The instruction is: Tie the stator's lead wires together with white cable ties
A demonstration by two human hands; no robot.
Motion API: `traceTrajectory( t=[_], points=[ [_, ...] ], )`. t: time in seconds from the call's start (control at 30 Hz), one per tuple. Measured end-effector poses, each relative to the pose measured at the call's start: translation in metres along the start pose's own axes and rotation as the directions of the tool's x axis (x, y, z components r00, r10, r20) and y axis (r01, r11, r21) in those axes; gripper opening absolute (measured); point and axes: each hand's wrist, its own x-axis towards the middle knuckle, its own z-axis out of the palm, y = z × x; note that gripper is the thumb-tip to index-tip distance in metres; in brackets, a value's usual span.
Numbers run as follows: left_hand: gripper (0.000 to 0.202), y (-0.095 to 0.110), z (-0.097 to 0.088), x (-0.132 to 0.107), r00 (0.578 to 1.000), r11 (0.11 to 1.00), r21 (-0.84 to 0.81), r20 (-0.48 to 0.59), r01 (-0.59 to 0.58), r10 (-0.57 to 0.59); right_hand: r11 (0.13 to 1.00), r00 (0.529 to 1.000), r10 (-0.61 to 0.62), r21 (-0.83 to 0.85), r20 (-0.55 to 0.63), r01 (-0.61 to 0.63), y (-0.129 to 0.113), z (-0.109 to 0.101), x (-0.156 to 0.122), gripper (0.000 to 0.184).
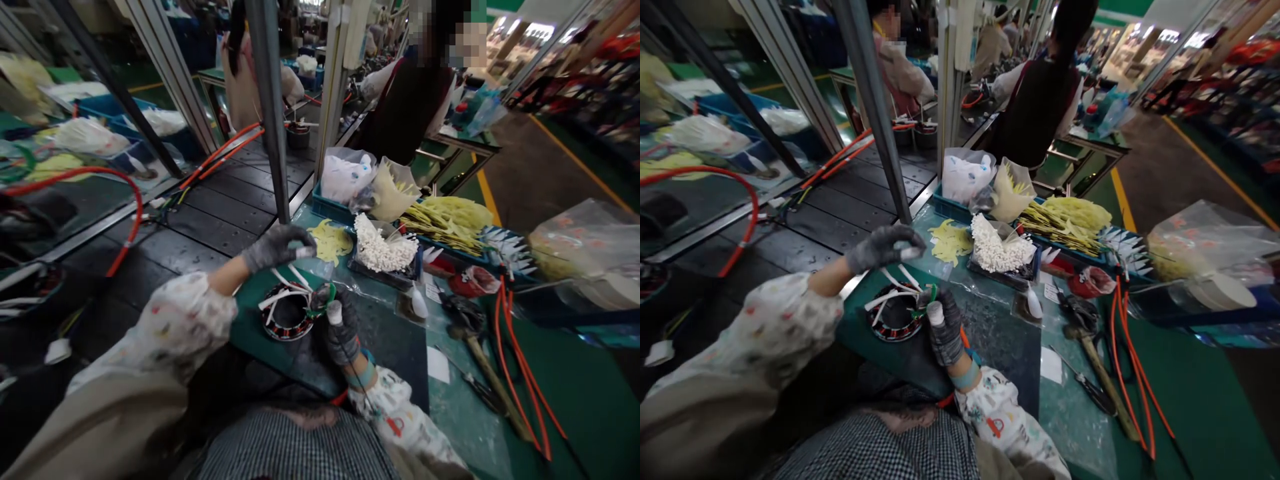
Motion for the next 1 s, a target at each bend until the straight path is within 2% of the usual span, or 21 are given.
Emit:
traceTrajectory(
  t=[0.03, 0.07, 0.17, 0.23, 0.33, 0.47, 0.57, 0.67, 0.77, 0.87, 0.93, 1.0],
  points=[
    [0.034, -0.008, -0.001, 0.019, 0.994, 0.989, 0.101, 0.003, 0.106, -0.107, 1.0, 1.0, -0.004, 0.019, -0.001, 0.004, -0.001, 0.001, 0.0, 0.055],
    [0.032, -0.017, 0.002, 0.038, 0.988, 0.976, 0.151, 0.006, 0.155, -0.157, 1.0, 1.0, -0.005, 0.03, 0.0, 0.005, -0.002, 0.002, 0.0, 0.054],
    [0.035, -0.036, 0.023, 0.082, 0.978, 0.956, 0.22, 0.029, 0.194, -0.205, 0.999, 0.999, 0.015, 0.037, 0.031, -0.016, -0.006, 0.004, 0.0, 0.056],
    [0.041, -0.042, 0.039, 0.095, 0.981, 0.956, 0.237, 0.04, 0.173, -0.187, 0.998, 0.998, 0.032, 0.057, 0.062, -0.036, -0.008, 0.004, 0.0, 0.057],
    [0.044, -0.045, 0.053, 0.095, 0.993, 0.971, 0.222, 0.058, 0.091, -0.107, 0.993, 0.991, 0.054, 0.097, 0.121, -0.066, -0.01, 0.005, -0.001, 0.056],
    [0.045, -0.055, 0.053, 0.09, 0.996, 0.989, 0.15, 0.088, 0.008, -0.021, 0.992, 0.988, 0.046, 0.107, 0.146, -0.062, -0.013, 0.009, 0.0, 0.058],
    [0.048, -0.062, 0.053, 0.091, 0.995, 0.996, 0.083, 0.084, 0.04, -0.047, 0.994, 0.99, 0.041, 0.093, 0.138, -0.054, -0.016, 0.01, 0.002, 0.057],
    [0.053, -0.064, 0.043, 0.089, 0.992, 0.992, 0.01, -0.008, 0.127, -0.127, 0.994, 0.985, 0.053, 0.086, 0.163, -0.068, -0.019, 0.008, 0.003, 0.061],
    [0.049, -0.057, 0.013, 0.067, 0.959, 0.977, -0.067, -0.188, 0.205, -0.214, 0.997, 0.99, 0.056, 0.043, 0.125, -0.062, -0.02, 0.003, 0.005, 0.065],
    [0.039, -0.028, -0.013, 0.012, 0.89, 0.986, -0.088, -0.426, 0.138, -0.163, 0.996, 0.996, 0.085, -0.029, -0.002, -0.085, -0.017, -0.002, 0.01, 0.065],
    [0.04, 0.002, -0.012, -0.038, 0.866, 0.995, -0.02, -0.491, 0.095, -0.093, 0.991, 0.991, 0.113, -0.066, -0.066, -0.118, -0.012, -0.002, 0.014, 0.067],
    [0.031, 0.034, 0.008, -0.087, 0.885, 0.992, 0.062, -0.46, 0.106, -0.066, 0.987, 0.988, 0.113, -0.104, -0.108, -0.124, -0.006, -0.002, 0.018, 0.069]
  ],
)
